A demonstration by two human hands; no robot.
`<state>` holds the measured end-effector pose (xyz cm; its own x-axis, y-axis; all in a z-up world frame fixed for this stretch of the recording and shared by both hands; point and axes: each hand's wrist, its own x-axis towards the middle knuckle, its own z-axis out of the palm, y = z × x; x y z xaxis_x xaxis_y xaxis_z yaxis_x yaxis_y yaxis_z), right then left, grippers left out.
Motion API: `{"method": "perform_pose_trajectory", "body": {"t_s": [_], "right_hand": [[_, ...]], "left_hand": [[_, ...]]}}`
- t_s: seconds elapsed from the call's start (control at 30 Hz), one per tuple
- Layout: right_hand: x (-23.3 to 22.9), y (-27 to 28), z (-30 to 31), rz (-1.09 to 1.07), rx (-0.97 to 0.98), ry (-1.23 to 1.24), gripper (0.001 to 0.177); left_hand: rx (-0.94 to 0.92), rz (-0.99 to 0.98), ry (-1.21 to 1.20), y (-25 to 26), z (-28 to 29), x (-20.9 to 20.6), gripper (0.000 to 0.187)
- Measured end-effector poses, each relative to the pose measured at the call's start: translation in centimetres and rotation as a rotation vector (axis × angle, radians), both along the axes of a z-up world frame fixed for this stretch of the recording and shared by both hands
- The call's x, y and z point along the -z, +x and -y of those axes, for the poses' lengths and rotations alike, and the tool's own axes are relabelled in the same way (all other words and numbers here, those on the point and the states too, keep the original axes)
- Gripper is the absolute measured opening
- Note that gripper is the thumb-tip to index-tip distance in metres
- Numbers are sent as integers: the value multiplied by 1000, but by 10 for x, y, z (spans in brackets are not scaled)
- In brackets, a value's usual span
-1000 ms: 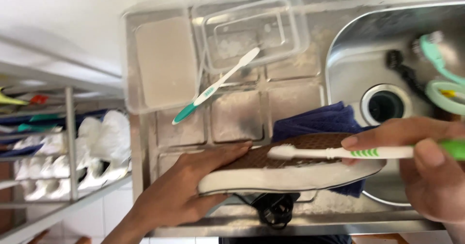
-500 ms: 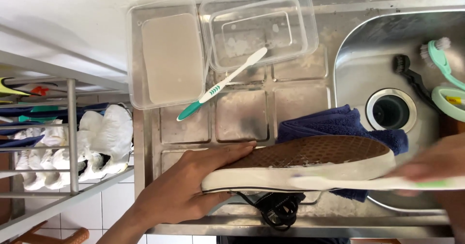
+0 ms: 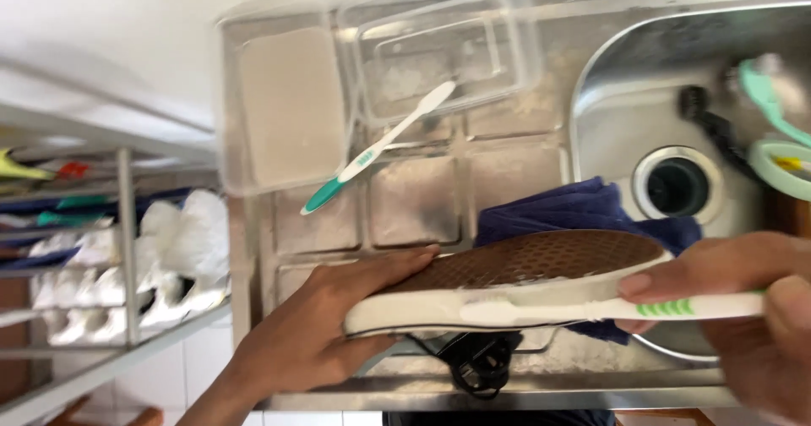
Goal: The person scrubs the sole and side of a sneaker with a toothbrush, then wipes the shoe with a cloth. The person continues scrubbing the upper part of the shoe with the toothbrush over a sink.
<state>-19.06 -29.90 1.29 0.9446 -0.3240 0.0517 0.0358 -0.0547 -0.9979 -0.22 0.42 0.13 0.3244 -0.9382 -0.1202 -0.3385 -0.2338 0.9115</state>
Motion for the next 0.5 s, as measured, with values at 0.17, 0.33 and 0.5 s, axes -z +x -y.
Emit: {"method": "perform_pose_trajectory", "body": {"t_s": [0.17, 0.33, 0.5], "right_hand": [[118, 21, 99, -441, -842, 435, 57], [123, -8, 94, -315, 100, 103, 35], [9, 8, 11, -74, 15, 22, 59]], "left_hand": [[-16, -29, 28, -3, -2, 3, 71], [-23, -28, 26, 0, 3, -1, 67], [-5, 7, 5, -1, 2, 0, 68]]}}
